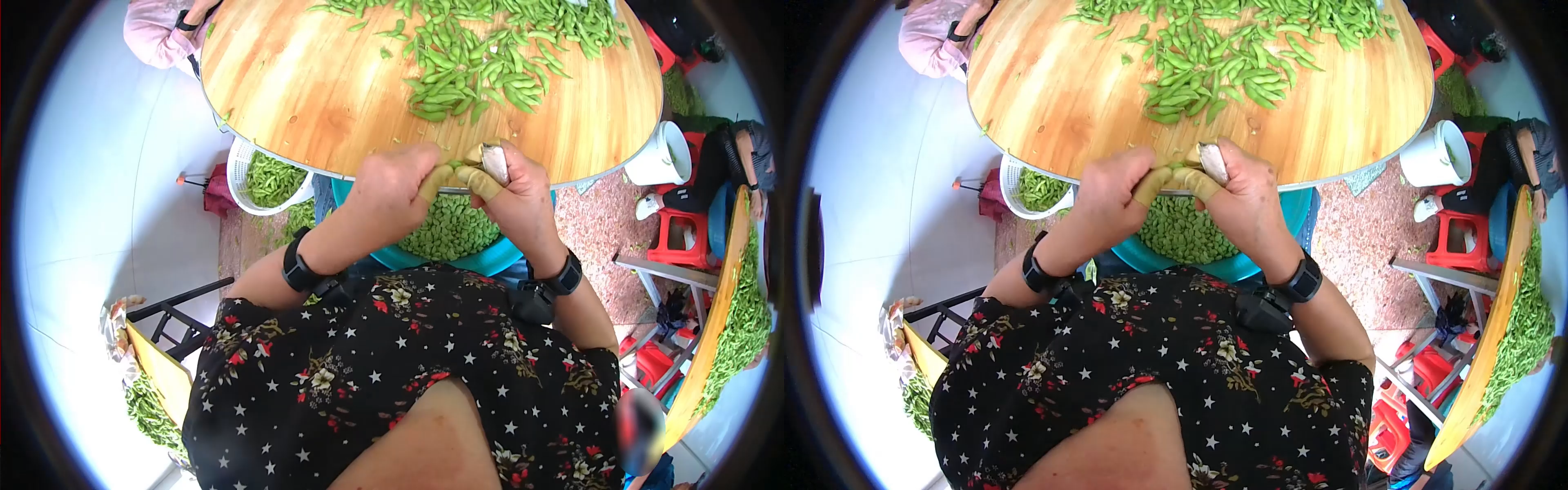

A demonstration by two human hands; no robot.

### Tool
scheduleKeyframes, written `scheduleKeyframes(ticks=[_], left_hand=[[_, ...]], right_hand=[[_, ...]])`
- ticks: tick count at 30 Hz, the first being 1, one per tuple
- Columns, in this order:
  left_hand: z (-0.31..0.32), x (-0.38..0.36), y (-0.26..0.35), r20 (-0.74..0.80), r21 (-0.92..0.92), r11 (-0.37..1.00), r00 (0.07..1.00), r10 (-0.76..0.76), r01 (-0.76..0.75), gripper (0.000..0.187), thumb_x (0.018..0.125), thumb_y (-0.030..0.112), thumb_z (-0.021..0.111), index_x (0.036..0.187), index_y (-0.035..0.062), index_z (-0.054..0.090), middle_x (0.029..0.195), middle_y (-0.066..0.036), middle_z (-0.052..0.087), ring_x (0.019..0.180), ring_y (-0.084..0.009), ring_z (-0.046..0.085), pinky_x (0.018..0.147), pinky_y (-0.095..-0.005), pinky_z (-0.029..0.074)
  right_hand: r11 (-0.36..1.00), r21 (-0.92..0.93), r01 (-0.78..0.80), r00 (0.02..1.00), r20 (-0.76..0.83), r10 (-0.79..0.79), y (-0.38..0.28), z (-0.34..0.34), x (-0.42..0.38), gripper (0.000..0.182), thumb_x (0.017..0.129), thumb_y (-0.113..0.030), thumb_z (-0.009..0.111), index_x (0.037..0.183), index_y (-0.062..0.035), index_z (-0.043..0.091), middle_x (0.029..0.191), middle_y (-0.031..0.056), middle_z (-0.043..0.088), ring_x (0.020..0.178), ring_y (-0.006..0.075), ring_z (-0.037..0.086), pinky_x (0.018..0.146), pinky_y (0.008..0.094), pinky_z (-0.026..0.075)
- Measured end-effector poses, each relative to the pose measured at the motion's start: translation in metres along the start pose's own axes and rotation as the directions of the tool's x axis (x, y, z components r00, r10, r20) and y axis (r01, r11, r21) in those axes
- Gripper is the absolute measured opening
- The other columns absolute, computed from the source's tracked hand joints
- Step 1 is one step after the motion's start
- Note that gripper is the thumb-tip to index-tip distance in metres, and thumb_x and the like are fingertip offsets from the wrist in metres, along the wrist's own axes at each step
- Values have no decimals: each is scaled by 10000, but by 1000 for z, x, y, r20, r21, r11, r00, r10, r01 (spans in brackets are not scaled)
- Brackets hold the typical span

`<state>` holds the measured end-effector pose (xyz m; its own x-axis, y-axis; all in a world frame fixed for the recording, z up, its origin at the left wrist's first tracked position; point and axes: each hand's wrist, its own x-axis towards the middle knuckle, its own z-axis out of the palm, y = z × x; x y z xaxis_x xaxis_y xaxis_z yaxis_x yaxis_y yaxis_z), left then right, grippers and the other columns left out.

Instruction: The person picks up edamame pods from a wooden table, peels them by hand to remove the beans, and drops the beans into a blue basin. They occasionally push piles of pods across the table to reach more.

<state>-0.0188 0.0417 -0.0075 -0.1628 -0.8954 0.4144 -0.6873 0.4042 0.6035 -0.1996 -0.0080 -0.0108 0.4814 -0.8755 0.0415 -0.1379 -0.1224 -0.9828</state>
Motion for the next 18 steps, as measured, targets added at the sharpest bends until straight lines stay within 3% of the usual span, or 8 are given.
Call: scheduleKeyframes(ticks=[5, 7, 9, 11, 12, 13, 16, 18], left_hand=[[-3, 1, 3, 38, -93, 995, 998, 44, -40, 49, 852, 61, 621, 860, 20, 595, 695, -148, 558, 642, -328, 587, 548, -378, 443], [-10, 0, 3, 159, -268, 958, 986, -54, 96, 145, 862, 131, 606, 804, 18, 538, 692, -157, 548, 664, -368, 575, 568, -432, 452], [-26, -4, 2, 281, -167, 982, 959, -40, 90, 158, 869, 164, 600, 815, 22, 557, 711, -159, 564, 674, -369, 582, 588, -439, 456], [-57, -8, -1, 597, 80, 993, 794, -113, 82, 184, 883, 216, 580, 857, 34, 598, 748, -165, 595, 704, -368, 597, 627, -449, 464], [-75, -10, -4, 746, 224, 973, 633, -210, 58, 199, 890, 234, 567, 888, 41, 619, 766, -167, 610, 724, -366, 607, 645, -453, 468], [-86, -10, -7, 742, 228, 972, 636, -210, 54, 199, 890, 234, 567, 888, 41, 619, 766, -167, 610, 724, -366, 607, 645, -453, 468], [-98, -2, -17, 612, 551, 831, 641, -463, 74, 198, 890, 212, 551, 976, 60, 644, 837, -173, 634, 777, -358, 624, 676, -458, 482], [-80, 21, -32, 291, 476, 879, 940, -175, 17, 197, 883, 179, 547, 1011, 66, 645, 924, -169, 649, 828, -354, 626, 711, -450, 499]], right_hand=[[914, 298, -273, 953, 213, 215, 2, -6, 3, 63, 904, -108, 617, 931, -54, 601, 671, 3, 604, 482, 46, 481, 438, 200, 378], [758, 462, -460, 876, 374, 305, -3, -10, 3, 79, 911, -142, 616, 934, -72, 588, 649, 8, 605, 456, 34, 454, 410, 190, 343], [803, 329, -496, 837, 428, 342, -1, -10, 2, 83, 905, -146, 619, 910, -71, 583, 674, 21, 609, 464, 45, 462, 424, 193, 362], [836, 190, -515, 795, 472, 382, 9, -11, 0, 93, 899, -149, 623, 885, -70, 577, 699, 34, 612, 472, 55, 471, 438, 196, 381], [912, 182, -367, 813, 539, 219, 22, -9, -4, 110, 893, -153, 623, 869, -59, 569, 733, 50, 613, 494, 70, 497, 456, 208, 404], [960, 188, -206, 798, 601, 53, 32, -10, -7, 128, 888, -156, 622, 853, -49, 560, 768, 66, 614, 515, 85, 523, 475, 219, 426], [983, -109, -146, 736, 653, 181, 24, -15, -7, 172, 924, -200, 557, 901, -32, 581, 788, 67, 595, 572, 99, 579, 500, 247, 453], [953, -266, -144, 724, 629, 285, 4, -16, -5, 200, 944, -222, 530, 922, -32, 588, 763, 51, 589, 574, 92, 585, 490, 251, 449]])
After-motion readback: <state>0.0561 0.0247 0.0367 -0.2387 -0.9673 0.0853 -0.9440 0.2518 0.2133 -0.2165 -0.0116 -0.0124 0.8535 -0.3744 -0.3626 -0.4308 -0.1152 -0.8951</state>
